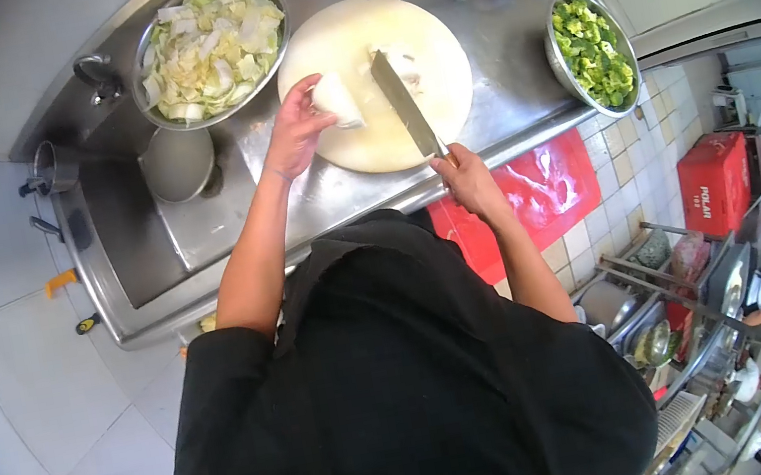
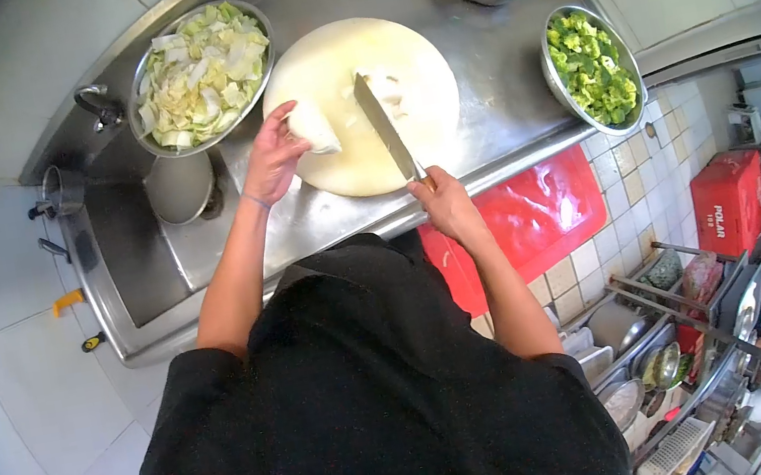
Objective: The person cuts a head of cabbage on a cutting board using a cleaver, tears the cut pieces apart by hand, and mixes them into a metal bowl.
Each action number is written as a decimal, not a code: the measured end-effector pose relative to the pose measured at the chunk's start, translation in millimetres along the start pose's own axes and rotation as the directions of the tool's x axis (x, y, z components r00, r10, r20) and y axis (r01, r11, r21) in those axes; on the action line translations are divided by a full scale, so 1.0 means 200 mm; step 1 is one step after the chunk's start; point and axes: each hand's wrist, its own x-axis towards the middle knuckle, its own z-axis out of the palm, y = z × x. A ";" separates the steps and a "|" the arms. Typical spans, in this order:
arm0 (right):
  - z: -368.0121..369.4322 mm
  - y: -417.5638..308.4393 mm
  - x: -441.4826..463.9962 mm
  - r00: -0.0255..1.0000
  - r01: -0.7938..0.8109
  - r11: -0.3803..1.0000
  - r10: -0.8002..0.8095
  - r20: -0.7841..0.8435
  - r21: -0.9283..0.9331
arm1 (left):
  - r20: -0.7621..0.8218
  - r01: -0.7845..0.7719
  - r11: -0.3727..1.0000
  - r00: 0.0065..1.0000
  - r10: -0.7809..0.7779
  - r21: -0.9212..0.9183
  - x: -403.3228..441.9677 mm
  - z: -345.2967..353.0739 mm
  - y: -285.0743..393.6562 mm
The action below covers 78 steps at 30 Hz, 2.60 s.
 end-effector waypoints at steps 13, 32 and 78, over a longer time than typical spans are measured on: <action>0.06 -0.22 -0.21 1.000 0.006 0.999 -0.007 -0.018 -0.052 | 0.118 -0.317 0.391 0.883 0.454 0.864 -0.05 0.04 -0.22; 0.12 -0.29 -0.20 0.992 0.129 0.933 -0.118 0.054 -0.335 | 0.118 -0.286 0.348 0.894 0.433 0.893 -0.01 0.08 -0.22; -0.19 -0.01 0.61 0.618 0.279 0.587 -0.716 -0.326 -0.761 | 0.040 0.024 0.232 0.962 -0.269 0.972 0.64 0.13 -0.07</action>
